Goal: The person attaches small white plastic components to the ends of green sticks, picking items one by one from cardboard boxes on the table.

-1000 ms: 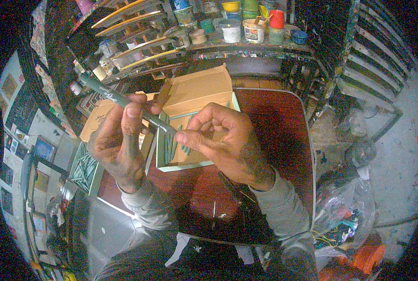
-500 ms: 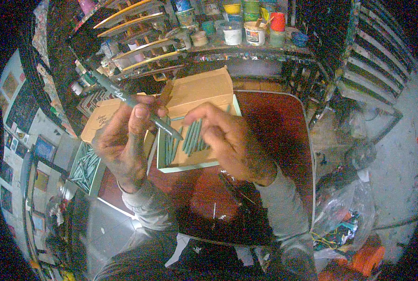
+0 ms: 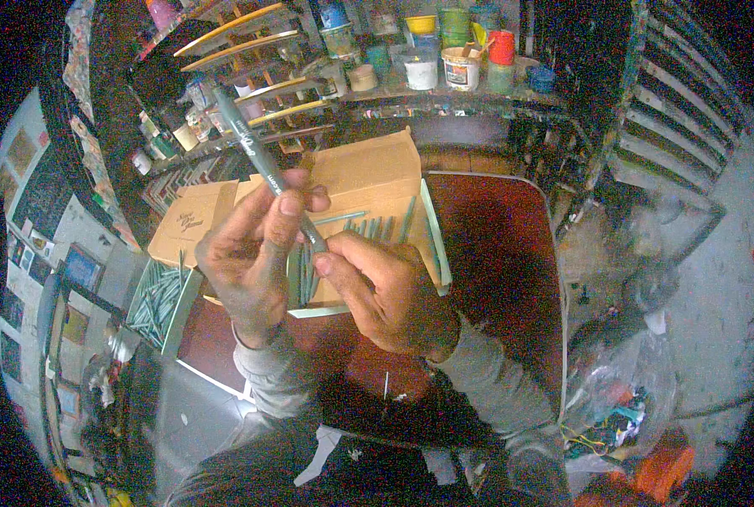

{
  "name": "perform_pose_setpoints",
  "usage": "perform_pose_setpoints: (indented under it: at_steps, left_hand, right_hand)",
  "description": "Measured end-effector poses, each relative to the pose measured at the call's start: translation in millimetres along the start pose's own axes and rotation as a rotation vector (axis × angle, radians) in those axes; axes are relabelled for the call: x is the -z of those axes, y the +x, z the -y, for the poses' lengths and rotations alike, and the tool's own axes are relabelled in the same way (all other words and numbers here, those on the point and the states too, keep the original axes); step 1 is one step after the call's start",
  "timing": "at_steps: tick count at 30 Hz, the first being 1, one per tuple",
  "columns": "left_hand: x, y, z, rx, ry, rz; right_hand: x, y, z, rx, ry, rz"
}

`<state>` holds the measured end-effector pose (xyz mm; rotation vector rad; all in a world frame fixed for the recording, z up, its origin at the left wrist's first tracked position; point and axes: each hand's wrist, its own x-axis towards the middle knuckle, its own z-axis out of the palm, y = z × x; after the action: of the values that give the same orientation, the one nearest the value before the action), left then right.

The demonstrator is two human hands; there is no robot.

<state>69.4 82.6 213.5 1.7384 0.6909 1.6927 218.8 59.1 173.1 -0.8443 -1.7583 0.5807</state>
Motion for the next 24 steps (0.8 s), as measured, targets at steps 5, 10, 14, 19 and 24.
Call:
perform_pose_setpoints:
  at_steps: [5, 10, 14, 19, 24]
  left_hand:
    - [-9.9, -4.8, 7.2, 0.044, -0.113, 0.046]
    - [-16.2, -6.7, 5.2, 0.084, -0.126, 0.141]
    - [-17.7, -6.6, 5.1, 0.117, -0.16, 0.163]
    - [-17.4, -5.9, 7.1, 0.121, -0.2, 0.17]
    - [-16.0, -4.9, 7.0, 0.159, -0.221, 0.175]
  right_hand:
    - [-5.9, -1.1, -4.8, 0.117, 0.023, -0.211]
    - [2.9, -0.7, -3.0, 0.13, -0.027, -0.223]
    - [6.3, -2.0, -2.8, 0.125, -0.071, -0.21]
    - [4.4, -1.1, -5.2, 0.151, -0.075, -0.235]
    - [6.7, -1.4, -0.2, 0.107, -0.098, -0.209]
